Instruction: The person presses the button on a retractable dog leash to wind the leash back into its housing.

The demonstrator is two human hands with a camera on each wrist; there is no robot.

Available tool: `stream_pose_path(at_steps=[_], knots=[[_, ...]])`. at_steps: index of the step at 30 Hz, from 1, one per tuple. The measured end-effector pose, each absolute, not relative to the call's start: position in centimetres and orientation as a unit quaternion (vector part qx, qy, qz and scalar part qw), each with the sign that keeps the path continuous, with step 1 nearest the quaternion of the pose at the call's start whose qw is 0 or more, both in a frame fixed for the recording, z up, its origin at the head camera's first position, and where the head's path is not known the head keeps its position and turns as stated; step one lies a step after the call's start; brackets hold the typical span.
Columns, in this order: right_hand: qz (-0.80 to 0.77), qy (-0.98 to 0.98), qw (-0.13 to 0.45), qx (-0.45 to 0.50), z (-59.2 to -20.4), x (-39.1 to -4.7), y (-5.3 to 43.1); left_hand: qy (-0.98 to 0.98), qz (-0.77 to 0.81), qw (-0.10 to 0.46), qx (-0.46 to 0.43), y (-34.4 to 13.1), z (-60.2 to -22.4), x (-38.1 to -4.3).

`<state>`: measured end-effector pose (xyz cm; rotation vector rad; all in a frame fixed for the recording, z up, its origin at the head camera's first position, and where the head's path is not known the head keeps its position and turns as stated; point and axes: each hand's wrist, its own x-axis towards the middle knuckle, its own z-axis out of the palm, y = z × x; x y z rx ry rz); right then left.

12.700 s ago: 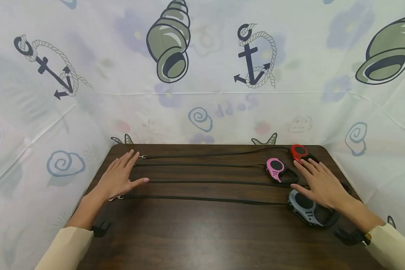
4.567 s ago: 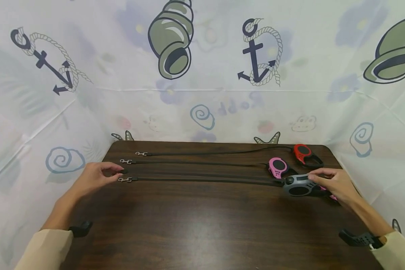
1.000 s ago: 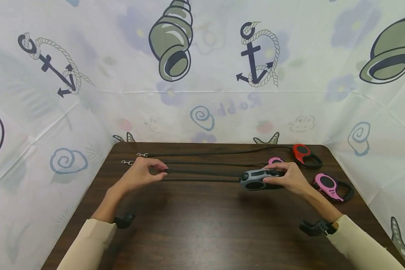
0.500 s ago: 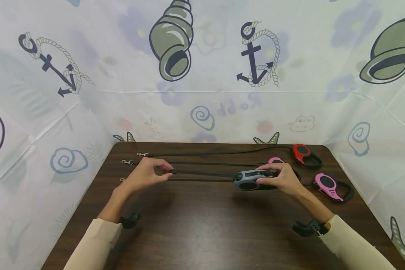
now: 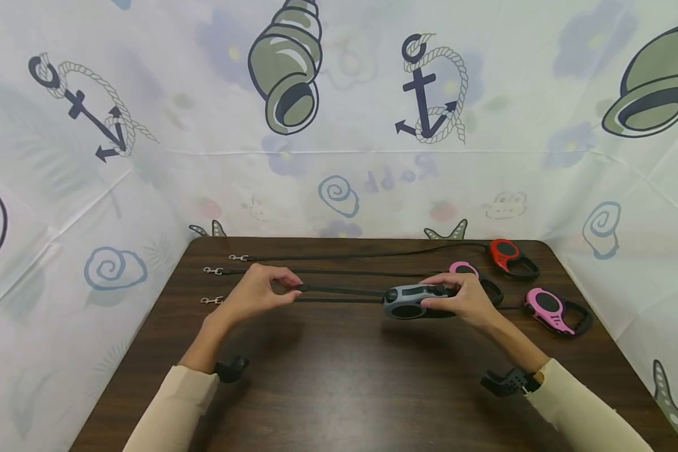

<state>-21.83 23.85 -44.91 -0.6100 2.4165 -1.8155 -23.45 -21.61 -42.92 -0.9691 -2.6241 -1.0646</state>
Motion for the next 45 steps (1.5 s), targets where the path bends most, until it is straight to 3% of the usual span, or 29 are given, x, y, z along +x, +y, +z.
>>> stream_pose_path(at_steps=[45], knots=[[-0.602,0.766,0.027,-0.223,-46.2,-21.7,18.2,-0.854,-0.382,0.063,-0.348,-14.9,-45.2,-23.0]])
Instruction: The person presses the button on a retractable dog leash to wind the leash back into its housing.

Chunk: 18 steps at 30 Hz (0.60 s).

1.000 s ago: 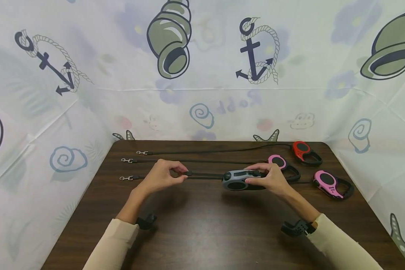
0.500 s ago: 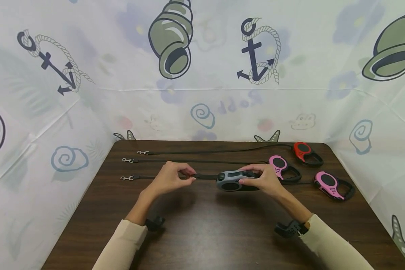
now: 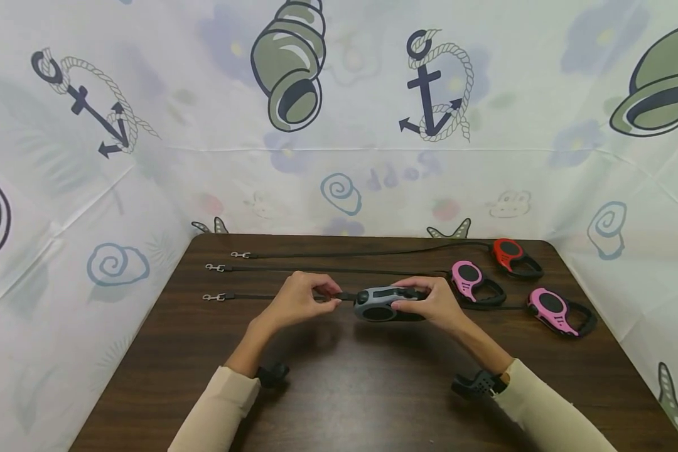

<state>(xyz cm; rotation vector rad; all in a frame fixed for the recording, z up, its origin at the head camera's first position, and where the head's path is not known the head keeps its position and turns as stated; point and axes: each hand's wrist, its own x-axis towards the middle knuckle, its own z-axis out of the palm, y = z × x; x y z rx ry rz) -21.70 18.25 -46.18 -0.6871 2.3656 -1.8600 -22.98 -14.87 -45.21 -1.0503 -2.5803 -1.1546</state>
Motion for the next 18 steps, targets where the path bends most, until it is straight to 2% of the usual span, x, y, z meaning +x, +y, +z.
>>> stream_pose_path(at_steps=[18], knots=[[-0.598,0.769,0.013,-0.224,-46.8,-21.2,17.9,-0.843,-0.399,0.045,-0.358,-13.2,-45.8,-22.8]])
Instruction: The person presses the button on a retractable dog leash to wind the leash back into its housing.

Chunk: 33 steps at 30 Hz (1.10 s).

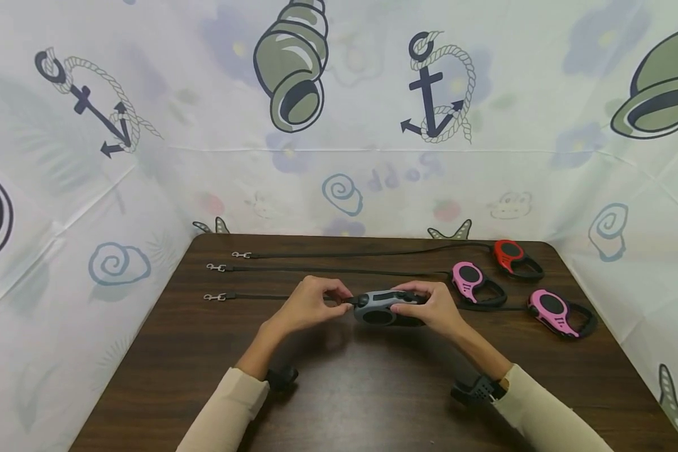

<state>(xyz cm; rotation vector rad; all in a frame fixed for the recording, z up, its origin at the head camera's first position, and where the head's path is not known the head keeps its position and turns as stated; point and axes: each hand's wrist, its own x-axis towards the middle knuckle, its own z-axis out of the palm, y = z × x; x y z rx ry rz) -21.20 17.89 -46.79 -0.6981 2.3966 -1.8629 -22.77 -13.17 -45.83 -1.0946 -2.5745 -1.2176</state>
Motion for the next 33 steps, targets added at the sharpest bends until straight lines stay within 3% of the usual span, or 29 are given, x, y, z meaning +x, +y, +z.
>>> stream_pose_path(at_steps=[17,33], knots=[[-0.585,0.795,0.099,-0.129,-47.4,-20.8,19.6,-0.840,-0.422,-0.083,-0.331,-11.5,-47.1,-22.8],[-0.614,0.773,0.151,-0.051,-48.5,-21.0,20.7,-0.846,-0.426,-0.097,-0.306,-9.9,-48.3,-23.0]])
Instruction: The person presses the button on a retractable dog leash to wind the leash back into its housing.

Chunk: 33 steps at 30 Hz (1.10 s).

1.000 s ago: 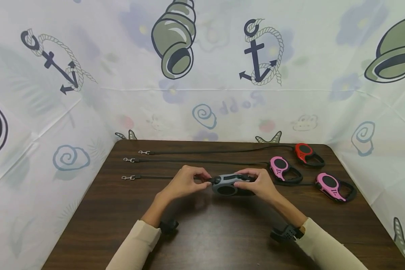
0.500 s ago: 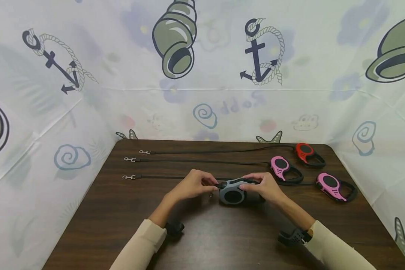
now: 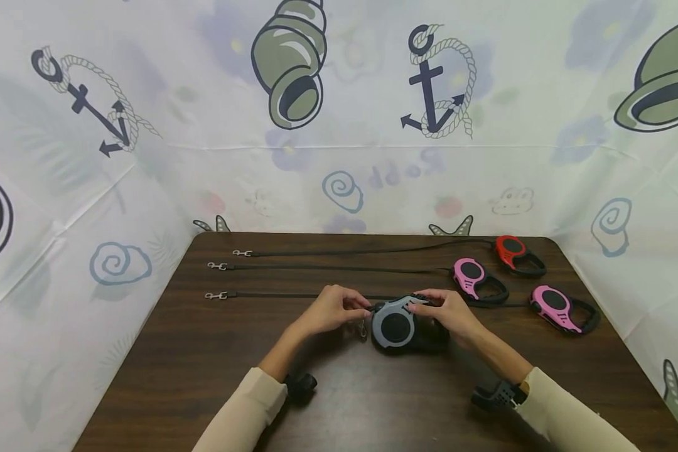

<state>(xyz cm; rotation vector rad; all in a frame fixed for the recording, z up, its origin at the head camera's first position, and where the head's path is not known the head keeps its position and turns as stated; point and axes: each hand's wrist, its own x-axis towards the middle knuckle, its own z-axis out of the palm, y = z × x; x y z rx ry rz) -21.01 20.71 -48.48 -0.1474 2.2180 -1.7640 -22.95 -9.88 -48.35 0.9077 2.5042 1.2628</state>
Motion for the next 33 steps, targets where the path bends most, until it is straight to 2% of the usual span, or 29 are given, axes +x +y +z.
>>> stream_pose_path(at_steps=[4,14,26,33], knots=[[-0.577,0.800,0.156,-0.055,-48.9,-21.1,20.9,0.842,0.438,0.124,0.290,-9.6,-48.6,-22.8],[-0.446,0.883,0.119,-0.087,-49.7,-21.3,21.3,0.832,0.445,0.187,0.273,-9.2,-49.4,-22.6],[-0.381,0.916,0.088,-0.090,-49.7,-20.9,21.6,0.839,0.429,0.185,0.280,-8.8,-49.6,-22.8],[-0.370,0.923,0.073,-0.077,-49.8,-20.9,21.7,0.853,0.405,0.161,0.288,-8.1,-49.7,-23.1]])
